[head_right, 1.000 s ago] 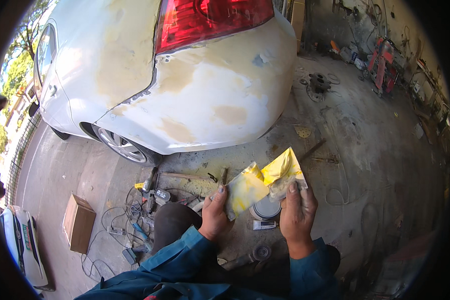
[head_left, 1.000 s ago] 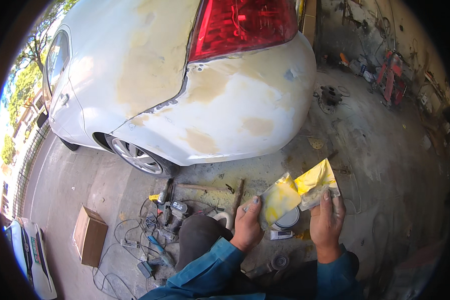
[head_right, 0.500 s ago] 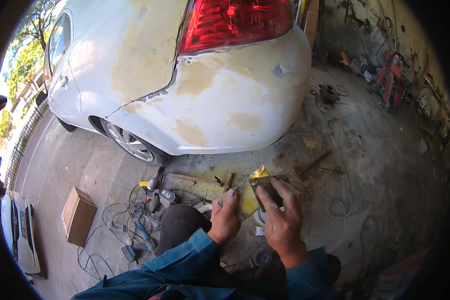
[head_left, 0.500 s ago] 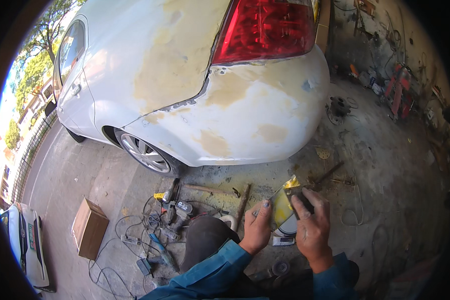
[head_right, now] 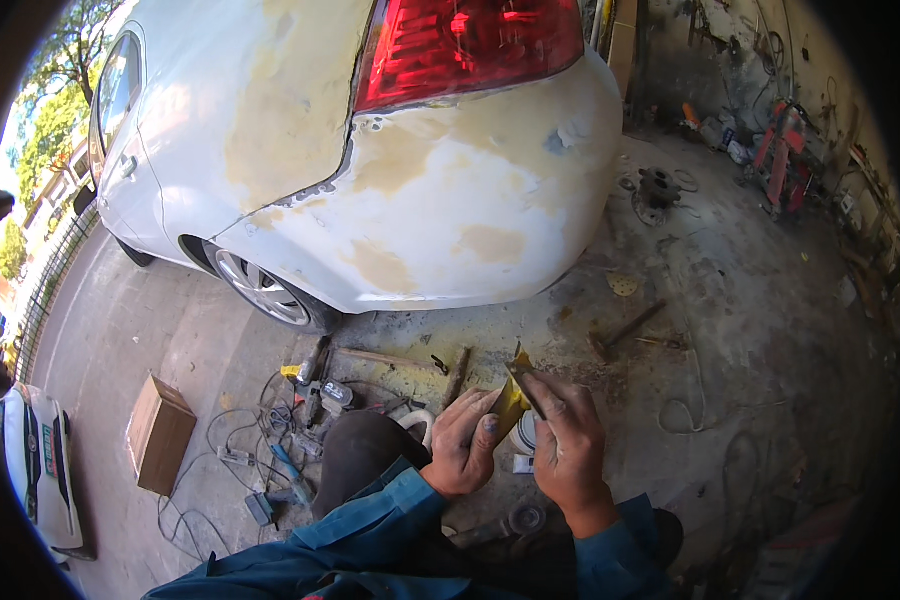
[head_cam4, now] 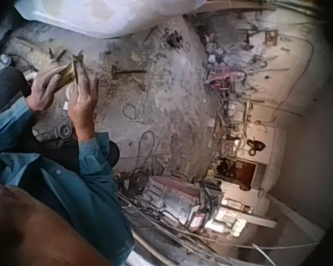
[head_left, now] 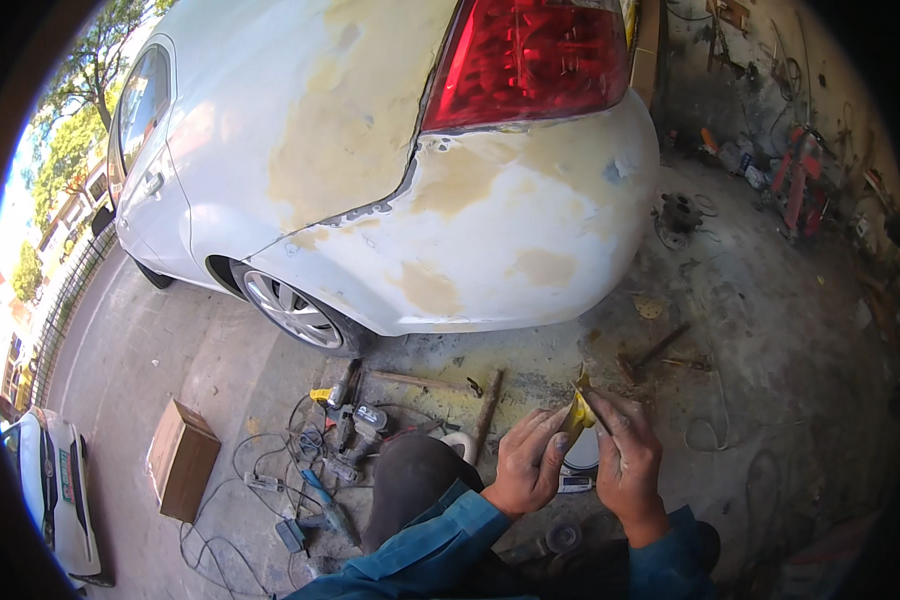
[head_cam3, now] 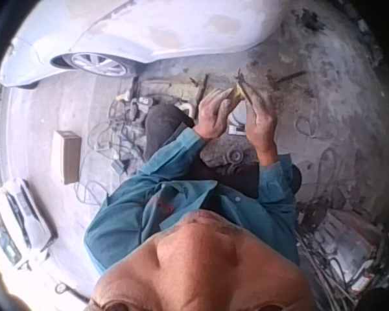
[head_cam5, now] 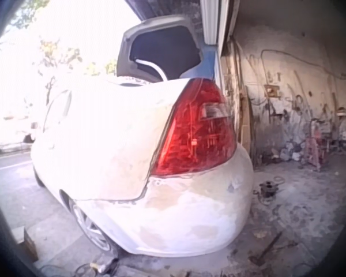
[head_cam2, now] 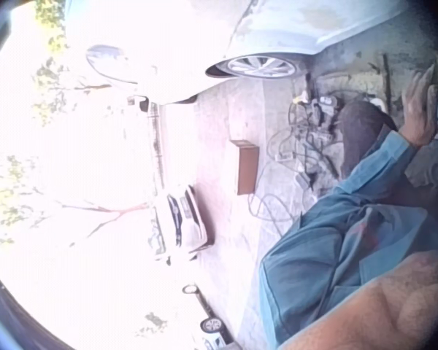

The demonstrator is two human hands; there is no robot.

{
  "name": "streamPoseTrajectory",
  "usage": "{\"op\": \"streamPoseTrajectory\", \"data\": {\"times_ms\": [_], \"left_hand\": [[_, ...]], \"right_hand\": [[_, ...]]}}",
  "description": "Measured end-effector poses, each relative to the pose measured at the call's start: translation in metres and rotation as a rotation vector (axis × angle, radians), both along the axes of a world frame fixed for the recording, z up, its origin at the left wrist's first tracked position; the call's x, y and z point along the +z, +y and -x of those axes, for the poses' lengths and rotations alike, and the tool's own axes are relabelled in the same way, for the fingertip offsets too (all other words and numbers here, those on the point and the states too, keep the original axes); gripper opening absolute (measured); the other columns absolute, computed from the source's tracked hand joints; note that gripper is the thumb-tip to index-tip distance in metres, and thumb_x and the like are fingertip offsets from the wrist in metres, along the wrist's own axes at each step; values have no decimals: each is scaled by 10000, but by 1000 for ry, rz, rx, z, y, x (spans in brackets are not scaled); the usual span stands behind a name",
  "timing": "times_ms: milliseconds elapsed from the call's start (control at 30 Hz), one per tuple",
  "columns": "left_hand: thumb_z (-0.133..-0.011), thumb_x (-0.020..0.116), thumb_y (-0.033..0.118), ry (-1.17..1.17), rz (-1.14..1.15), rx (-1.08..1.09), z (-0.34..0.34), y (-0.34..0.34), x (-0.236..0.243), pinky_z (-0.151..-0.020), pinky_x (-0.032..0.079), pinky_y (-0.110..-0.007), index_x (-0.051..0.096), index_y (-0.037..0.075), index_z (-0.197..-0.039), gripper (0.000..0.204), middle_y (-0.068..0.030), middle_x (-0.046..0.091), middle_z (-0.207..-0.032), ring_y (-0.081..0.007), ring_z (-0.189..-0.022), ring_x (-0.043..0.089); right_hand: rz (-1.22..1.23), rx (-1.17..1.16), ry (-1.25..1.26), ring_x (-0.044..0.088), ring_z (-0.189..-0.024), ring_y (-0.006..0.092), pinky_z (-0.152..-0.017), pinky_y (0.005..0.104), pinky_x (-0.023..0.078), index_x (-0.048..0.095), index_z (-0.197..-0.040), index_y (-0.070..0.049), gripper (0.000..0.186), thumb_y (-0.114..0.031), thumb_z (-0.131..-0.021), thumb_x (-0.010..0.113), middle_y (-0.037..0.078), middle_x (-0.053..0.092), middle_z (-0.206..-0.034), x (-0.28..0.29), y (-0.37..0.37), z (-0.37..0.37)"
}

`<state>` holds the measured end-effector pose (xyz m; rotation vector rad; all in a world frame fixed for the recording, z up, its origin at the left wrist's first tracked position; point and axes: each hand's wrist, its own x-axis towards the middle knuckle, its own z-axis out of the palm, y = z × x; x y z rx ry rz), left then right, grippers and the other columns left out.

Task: The person grinds the rear bumper of a white car with an angle grinder, then mixes and applies body filler with a putty knife, and uses a scraper to smooth the surface. The work is performed in a cluttered garage with tools and containers visible on the floor.

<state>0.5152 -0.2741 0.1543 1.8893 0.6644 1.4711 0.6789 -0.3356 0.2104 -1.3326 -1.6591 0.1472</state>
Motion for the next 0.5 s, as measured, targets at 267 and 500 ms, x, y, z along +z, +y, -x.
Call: {"op": "streamPoseTrajectory", "data": {"times_ms": [267,500], "left_hand": [[-1194,533,314,-279,354,-4,1,8,1,-835,541,-367,718,-101,-1307,469,-156,745,-1057,-242,-933,680],[-1183,584,340,-764,1004,-383,-7,-2,-15,-978,610,-393,695,-52,-1273,418,-153,761,-1228,-226,-1078,748]], "right_hand": [[173,259,-90,726,-1151,383,-991,459,595,757,-1369,-45,444,94,-964,639,175,754,-1270,-8,-9,-29],[-2,84,1058,669,-1161,125,-976,301,553,628,-1508,44,401,-201,-1202,543,116,739,-1312,-10,1,-27]]}}
